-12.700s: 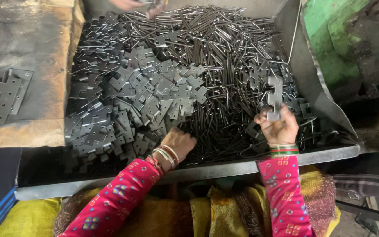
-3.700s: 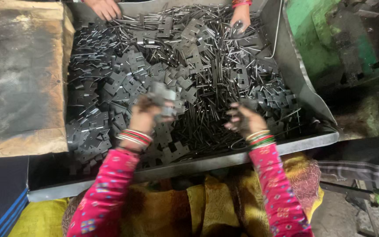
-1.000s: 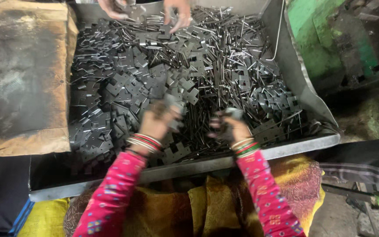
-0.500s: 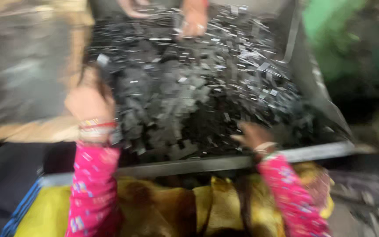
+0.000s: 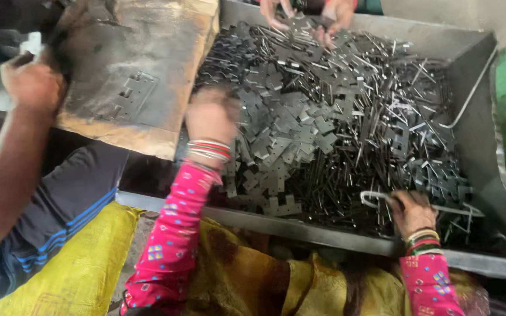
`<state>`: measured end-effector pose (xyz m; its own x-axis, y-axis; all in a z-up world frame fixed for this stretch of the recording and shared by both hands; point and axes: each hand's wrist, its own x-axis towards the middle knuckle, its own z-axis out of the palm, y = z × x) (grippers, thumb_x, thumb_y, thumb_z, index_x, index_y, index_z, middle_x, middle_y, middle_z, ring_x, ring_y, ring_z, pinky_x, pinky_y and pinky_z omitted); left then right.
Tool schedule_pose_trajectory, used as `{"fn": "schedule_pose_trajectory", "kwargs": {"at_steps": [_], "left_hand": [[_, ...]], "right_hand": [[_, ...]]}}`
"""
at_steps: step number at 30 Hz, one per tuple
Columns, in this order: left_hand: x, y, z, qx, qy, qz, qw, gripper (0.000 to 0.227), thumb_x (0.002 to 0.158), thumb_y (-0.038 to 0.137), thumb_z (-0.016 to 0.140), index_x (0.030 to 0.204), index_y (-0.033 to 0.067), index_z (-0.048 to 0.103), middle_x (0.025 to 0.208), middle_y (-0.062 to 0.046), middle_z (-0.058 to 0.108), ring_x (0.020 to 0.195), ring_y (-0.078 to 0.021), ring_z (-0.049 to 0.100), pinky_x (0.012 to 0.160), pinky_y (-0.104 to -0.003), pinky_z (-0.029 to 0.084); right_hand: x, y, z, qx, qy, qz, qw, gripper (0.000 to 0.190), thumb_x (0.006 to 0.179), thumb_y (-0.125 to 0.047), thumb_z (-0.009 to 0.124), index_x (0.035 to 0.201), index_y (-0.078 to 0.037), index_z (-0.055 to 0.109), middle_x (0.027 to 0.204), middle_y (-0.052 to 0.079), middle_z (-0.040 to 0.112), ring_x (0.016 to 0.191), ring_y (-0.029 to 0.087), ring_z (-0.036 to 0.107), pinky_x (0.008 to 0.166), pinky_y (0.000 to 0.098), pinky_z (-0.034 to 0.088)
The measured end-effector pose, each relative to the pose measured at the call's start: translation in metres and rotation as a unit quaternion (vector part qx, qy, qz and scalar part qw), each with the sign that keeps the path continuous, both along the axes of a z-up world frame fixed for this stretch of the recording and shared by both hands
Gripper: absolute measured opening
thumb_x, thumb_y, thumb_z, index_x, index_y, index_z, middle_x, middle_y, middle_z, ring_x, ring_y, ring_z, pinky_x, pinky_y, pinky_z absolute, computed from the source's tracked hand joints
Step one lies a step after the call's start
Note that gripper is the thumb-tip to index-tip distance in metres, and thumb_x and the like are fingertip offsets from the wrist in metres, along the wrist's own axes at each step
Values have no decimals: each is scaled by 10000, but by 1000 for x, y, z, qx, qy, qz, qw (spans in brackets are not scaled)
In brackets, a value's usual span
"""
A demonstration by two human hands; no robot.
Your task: The person sorts small metal hinge-like parts from a large bin, picking them up by hand and placing them into a separate pile on a wooden board. The person works alongside others in a workshop setting.
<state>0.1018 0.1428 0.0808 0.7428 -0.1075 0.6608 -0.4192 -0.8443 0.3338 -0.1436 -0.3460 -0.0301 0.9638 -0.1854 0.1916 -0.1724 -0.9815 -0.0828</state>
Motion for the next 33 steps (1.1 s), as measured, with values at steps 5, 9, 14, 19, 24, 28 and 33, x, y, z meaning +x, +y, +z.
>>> {"fn": "schedule_pose_trajectory", "kwargs": {"at_steps": [5, 9, 14, 19, 24, 28, 33], "left_hand": [[-69, -99, -28, -86, 216, -277, 933, 423, 993, 496, 651, 1033, 88, 754, 876, -212, 723, 773, -422, 666, 672, -472, 522], [-104, -143, -96, -228, 619, -276, 699, 546, 1014, 516, 588, 947, 5, 766, 859, -131, 718, 795, -264, 664, 741, -433, 518], [-107, -163, -176, -193, 615, -545, 537, 444, 1044, 403, 541, 1237, 11, 617, 1175, -145, 630, 1099, -196, 609, 1006, -372, 492], [-111, -136, -147, -538, 647, -450, 298, 477, 1025, 256, 573, 1387, -54, 572, 1244, -167, 663, 1105, -268, 668, 965, -389, 535], [-100, -125, -71, -508, 657, -369, 418, 486, 994, 250, 514, 1443, 70, 465, 1104, -189, 697, 918, -329, 714, 776, -468, 598], [-91, -124, -52, -517, 628, -371, 448, 551, 972, 262, 464, 1516, 190, 413, 1016, -200, 711, 806, -359, 738, 670, -500, 640], [-82, -132, -79, -168, 280, -431, 841, 511, 997, 39, 516, 1488, 179, 496, 1226, -230, 670, 827, -273, 719, 606, -329, 603]], "right_hand": [[5, 92, 39, -9, -268, 77, 960, 70, 868, -254, 819, 877, -256, 750, 910, 84, 690, 944, 338, 664, 889, 474, 557], [0, 177, 85, 161, -334, 192, 909, 254, 847, -84, 816, 1089, -122, 749, 1065, 65, 659, 1031, 276, 652, 912, 407, 559], [1, 231, 131, 249, -300, 269, 881, 359, 856, -66, 750, 1212, -54, 709, 1295, 101, 650, 1243, 304, 634, 1142, 543, 425], [-12, 222, 142, 255, -240, 245, 904, 376, 935, -18, 655, 1308, -63, 683, 1430, 112, 639, 1427, 313, 572, 1261, 559, 393], [-31, 163, 123, 101, -174, 143, 969, 365, 805, -52, 666, 1164, -83, 729, 1246, 139, 675, 1142, 341, 625, 988, 525, 465], [-43, 35, 92, -14, -180, -169, 969, 245, 834, -278, 721, 968, -79, 670, 1044, 165, 640, 1059, 393, 597, 858, 568, 457], [-70, -123, 55, -24, -18, -494, 869, 937, 686, -532, 823, 1417, -48, 492, 1468, 272, 452, 1255, 514, 498, 851, 656, 493]]}}
